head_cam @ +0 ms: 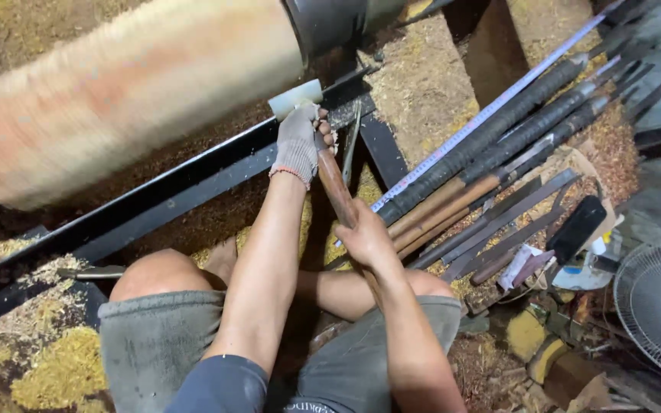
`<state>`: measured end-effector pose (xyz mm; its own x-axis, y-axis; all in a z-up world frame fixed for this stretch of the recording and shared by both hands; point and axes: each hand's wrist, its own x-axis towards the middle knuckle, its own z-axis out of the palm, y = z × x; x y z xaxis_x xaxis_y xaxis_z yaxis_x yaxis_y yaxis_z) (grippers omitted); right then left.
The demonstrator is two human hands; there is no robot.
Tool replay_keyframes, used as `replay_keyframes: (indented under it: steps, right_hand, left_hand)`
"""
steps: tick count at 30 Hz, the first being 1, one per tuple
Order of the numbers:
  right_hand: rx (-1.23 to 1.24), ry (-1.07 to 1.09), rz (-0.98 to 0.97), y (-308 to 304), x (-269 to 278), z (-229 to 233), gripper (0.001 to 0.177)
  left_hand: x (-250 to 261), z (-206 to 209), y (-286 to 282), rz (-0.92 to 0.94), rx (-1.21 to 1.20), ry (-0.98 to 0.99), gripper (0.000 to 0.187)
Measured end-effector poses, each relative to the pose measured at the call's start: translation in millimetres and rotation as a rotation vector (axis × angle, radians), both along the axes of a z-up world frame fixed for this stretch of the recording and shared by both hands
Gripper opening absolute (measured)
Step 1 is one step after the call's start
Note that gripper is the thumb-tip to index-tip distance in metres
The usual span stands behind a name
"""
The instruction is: The person sits on the floor in front of a rotating cylindrical wooden workpiece mounted on a lathe. They hold a wood chisel with both hands, bracing it on the machine bed, and press the blade against the spinning wood to shape and smooth its surface, occasionally repositioning the chisel and adjusting the workpiece area being cut.
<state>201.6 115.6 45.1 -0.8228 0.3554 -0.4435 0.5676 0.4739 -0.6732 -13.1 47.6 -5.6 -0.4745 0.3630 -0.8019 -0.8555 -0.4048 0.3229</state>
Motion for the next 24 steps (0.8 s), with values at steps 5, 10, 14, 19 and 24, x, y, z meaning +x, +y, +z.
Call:
replay_keyframes:
  steps: [5, 10, 14, 19, 24]
  right_hand:
    - [0.0, -0.063, -0.012, -2, 0, 5, 0.05]
    - [0.02, -0.025, -0.023, 5, -3, 2, 0.05]
    - [0.042, -0.051, -0.001, 4, 4, -7, 0.047]
    - [0.057, -0.041, 0.014, 4, 0, -4, 0.042]
    - [0.053, -0.11, -0.042, 5, -2, 7, 0.042]
  left_hand:
    - [1, -7, 0, -0.021, -0.005, 0.006, 0.019]
    - [0, -3, 8, -0.037, 0.051, 0.044, 0.022]
    - [4, -19, 6, -0.041, 0.026, 0.067, 0.02]
    - [0, -11, 5, -0.039, 0.093, 0.023, 0.023]
    - [3, -13, 14, -0.042, 0.082, 0.052, 0.019]
